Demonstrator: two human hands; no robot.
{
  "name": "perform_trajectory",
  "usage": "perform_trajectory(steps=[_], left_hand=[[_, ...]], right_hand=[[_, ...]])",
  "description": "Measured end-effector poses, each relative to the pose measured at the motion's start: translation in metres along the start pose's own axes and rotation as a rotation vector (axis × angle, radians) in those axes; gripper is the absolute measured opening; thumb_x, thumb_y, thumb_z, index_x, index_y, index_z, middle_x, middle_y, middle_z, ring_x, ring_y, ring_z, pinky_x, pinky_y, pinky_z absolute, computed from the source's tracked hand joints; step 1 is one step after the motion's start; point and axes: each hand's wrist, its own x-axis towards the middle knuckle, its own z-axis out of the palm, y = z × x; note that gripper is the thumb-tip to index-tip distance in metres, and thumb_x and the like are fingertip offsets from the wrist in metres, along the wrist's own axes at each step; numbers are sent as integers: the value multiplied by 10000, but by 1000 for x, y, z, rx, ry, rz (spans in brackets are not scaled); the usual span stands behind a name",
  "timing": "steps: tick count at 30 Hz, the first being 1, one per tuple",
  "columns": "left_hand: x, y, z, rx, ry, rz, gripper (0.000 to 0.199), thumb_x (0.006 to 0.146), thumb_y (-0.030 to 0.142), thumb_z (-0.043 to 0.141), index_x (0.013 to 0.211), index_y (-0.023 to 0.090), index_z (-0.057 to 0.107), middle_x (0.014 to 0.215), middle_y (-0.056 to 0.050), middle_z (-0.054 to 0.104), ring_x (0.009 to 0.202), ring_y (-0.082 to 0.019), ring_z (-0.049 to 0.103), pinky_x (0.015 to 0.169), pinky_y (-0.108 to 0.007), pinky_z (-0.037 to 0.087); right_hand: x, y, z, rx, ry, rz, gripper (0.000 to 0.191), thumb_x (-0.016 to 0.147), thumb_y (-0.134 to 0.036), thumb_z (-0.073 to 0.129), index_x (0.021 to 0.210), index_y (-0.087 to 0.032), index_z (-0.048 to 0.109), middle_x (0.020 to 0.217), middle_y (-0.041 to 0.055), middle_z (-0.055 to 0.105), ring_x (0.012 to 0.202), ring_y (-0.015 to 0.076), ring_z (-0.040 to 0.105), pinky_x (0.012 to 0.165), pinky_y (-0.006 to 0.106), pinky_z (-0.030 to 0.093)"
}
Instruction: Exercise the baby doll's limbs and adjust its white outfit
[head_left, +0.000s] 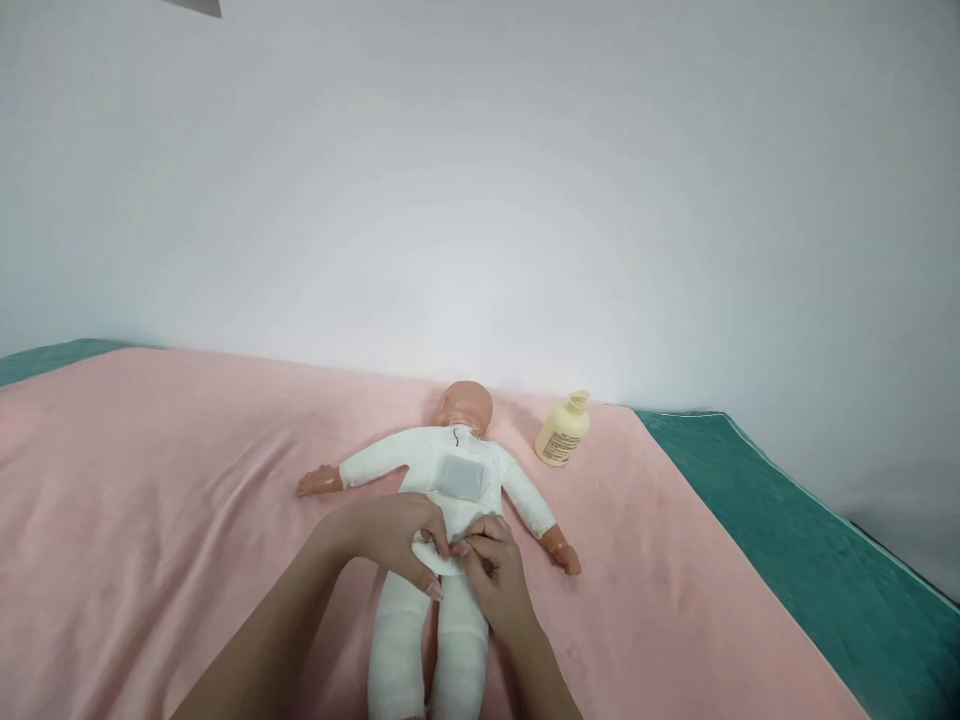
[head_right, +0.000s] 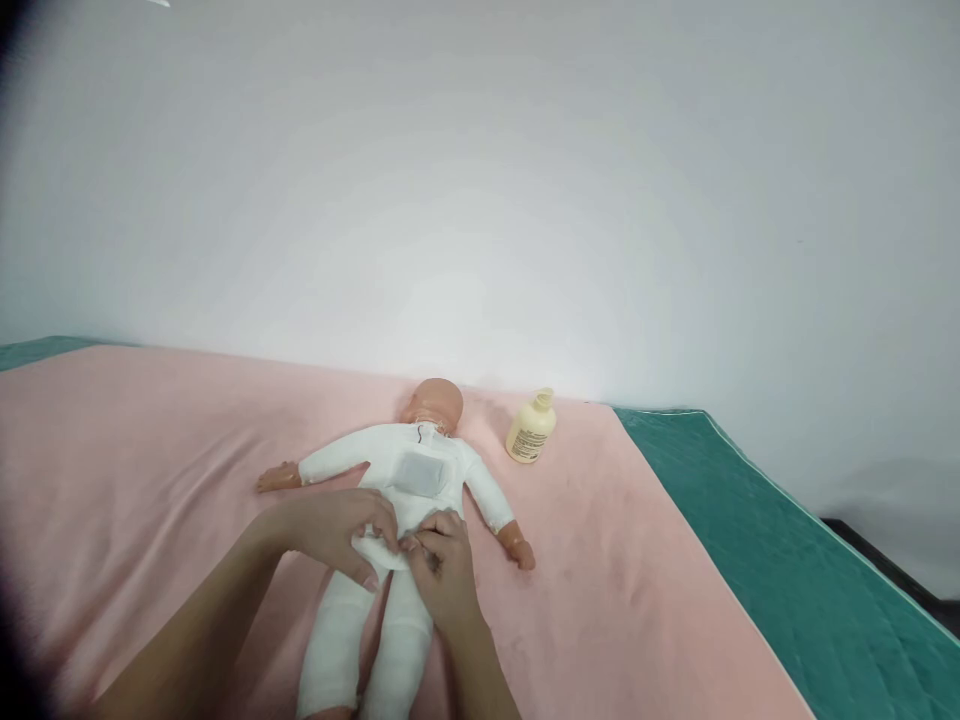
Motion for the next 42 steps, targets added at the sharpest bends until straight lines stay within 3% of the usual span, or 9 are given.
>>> perform_trajectory(steps=[5,8,12,18,25,34,42], left_hand=[[-1,-3,-2,19,68,-17,297,775,524,639,946,299,733,926,-37,717,902,-249,646,744,-316,527],[0,-7,0,-20,95,-30,263,770,473,653,979,326,717,938,-25,700,957,-268,630,774,-348,518],[4,-15,9,-32,147,-12,237,706,485,714,883,326,720,869,-14,691,914,-272,634,755,-353,520],[8,-13,11,51,158,-33,161,765,450,665,810,301,707,848,-2,696,916,-260,642,742,-346,528],[8,-12,5,141,300,26,102,829,361,619,796,292,687,831,21,708,842,-220,648,845,-342,495],[13,-7,4,150,213,-64,107,822,268,581,827,239,684,863,27,711,897,-205,635,866,-313,477],[13,-13,3,134,277,-28,156,849,329,579,898,240,697,890,15,715,897,-213,633,854,-328,480]], right_hand=[[-2,0,-1,50,90,28,267,891,-252,499,726,-250,710,823,44,604,844,211,556,770,365,443],[-2,0,-1,50,130,46,243,897,-266,504,803,-260,728,878,52,609,891,219,563,783,365,451],[0,3,2,13,120,60,245,888,-220,497,790,-254,720,881,47,610,892,211,571,815,365,445],[1,8,6,-26,98,82,252,894,-193,485,787,-245,707,879,43,612,888,206,567,824,364,437],[-1,7,4,-18,131,52,198,917,-255,498,991,-263,682,1044,65,589,1055,228,534,942,404,413],[2,8,4,-57,85,82,196,901,-214,499,948,-260,683,1037,52,591,1041,223,536,938,403,403],[-1,9,4,-102,99,72,275,913,-247,506,1148,-291,641,1145,61,570,1130,233,510,988,398,397]])
